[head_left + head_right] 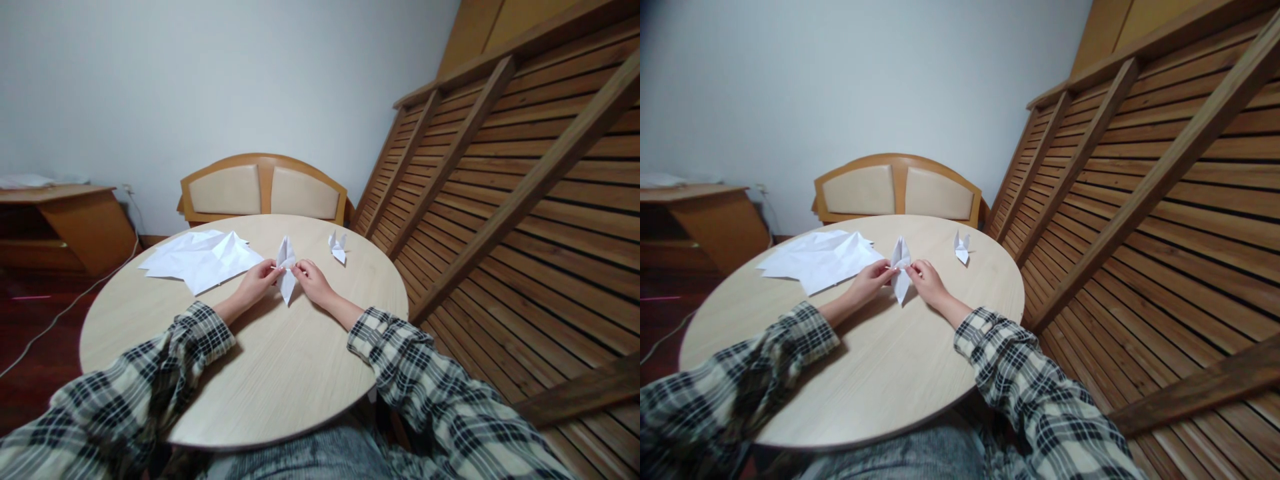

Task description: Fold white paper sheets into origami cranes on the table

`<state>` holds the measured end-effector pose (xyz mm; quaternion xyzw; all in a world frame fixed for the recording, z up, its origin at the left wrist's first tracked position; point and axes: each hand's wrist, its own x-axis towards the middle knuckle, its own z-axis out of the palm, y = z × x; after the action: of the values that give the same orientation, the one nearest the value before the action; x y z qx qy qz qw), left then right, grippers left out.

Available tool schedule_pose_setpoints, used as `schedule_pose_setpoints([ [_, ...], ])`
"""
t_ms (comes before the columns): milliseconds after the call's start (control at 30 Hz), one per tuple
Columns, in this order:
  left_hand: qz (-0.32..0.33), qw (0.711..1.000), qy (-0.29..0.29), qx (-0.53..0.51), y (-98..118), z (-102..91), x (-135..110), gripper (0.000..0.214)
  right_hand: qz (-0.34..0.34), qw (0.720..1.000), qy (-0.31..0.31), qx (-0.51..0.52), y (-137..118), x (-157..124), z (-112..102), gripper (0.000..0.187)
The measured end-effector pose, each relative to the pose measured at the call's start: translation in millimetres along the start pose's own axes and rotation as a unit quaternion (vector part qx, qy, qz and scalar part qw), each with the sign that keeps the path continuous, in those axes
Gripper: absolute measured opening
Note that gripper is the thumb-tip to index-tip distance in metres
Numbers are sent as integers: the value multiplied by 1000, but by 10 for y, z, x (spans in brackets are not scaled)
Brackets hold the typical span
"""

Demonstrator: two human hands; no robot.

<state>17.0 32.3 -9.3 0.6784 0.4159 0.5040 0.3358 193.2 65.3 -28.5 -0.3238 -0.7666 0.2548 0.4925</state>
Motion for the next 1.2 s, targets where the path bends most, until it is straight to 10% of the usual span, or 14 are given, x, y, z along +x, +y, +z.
schedule_pose_setpoints([
  [700,2,998,6,63,105,13,-35,28,58,998,13,29,-148,-2,-8,29],
  [1200,-17,994,96,40,62,-55,3,30,130,963,-191,139,-68,-86,47,41],
])
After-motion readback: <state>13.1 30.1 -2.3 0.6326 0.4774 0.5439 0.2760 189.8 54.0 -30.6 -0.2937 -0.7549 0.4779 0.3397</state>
